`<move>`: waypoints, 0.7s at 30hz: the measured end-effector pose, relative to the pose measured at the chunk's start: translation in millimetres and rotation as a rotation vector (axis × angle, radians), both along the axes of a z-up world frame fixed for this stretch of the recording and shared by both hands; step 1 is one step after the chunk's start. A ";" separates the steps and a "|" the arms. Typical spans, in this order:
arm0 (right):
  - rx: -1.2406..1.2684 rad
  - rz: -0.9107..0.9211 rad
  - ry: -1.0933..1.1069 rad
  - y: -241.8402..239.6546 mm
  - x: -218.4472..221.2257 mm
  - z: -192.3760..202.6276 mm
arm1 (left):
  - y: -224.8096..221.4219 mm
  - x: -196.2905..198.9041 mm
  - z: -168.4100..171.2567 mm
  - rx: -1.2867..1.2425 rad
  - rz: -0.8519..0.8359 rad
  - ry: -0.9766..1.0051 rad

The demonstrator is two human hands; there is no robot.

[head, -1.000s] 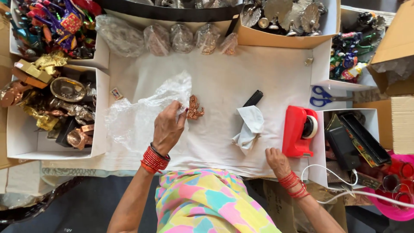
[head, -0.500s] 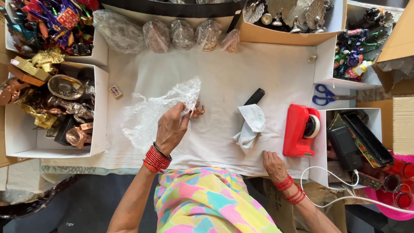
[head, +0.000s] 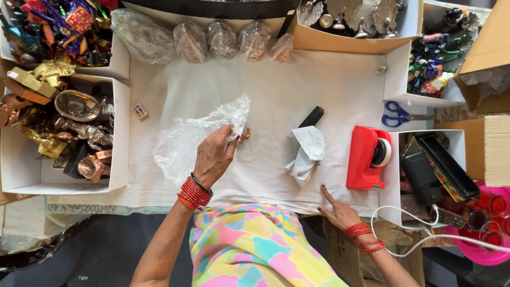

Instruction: The person wraps a small decorative figurine in bubble wrap on a table. They fold the bubble wrap around the item, then use a piece of white tissue paper to cover the wrapped figurine before placing it into a box.

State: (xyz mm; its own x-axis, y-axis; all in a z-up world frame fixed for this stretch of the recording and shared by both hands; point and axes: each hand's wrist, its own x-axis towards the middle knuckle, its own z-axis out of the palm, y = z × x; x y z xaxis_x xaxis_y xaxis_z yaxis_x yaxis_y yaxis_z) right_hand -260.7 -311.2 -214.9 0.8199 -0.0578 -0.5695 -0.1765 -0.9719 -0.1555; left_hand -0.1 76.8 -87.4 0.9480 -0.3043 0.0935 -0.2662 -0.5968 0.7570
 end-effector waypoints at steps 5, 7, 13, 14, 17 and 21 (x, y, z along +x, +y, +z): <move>0.042 0.012 0.149 -8.7 -20.7 -18.3 | 4.0 -2.0 3.6 -0.038 -0.025 -0.063; 0.096 -0.294 0.112 -8.1 -27.7 -26.0 | 8.6 -3.4 2.6 -0.014 -0.017 -0.064; 0.321 -0.443 -0.573 -36.7 -85.6 -104.8 | 17.3 0.1 4.2 -0.028 0.017 -0.012; 0.324 -0.443 -0.576 -42.3 -85.7 -120.4 | 15.7 1.4 1.5 -0.026 0.017 -0.016; 0.852 -0.696 -0.555 -32.7 -55.4 -141.1 | 15.4 6.4 4.2 -0.126 0.044 -0.145; 1.722 -1.329 -0.138 34.2 32.5 -110.0 | 14.2 10.8 21.5 -0.216 0.174 0.074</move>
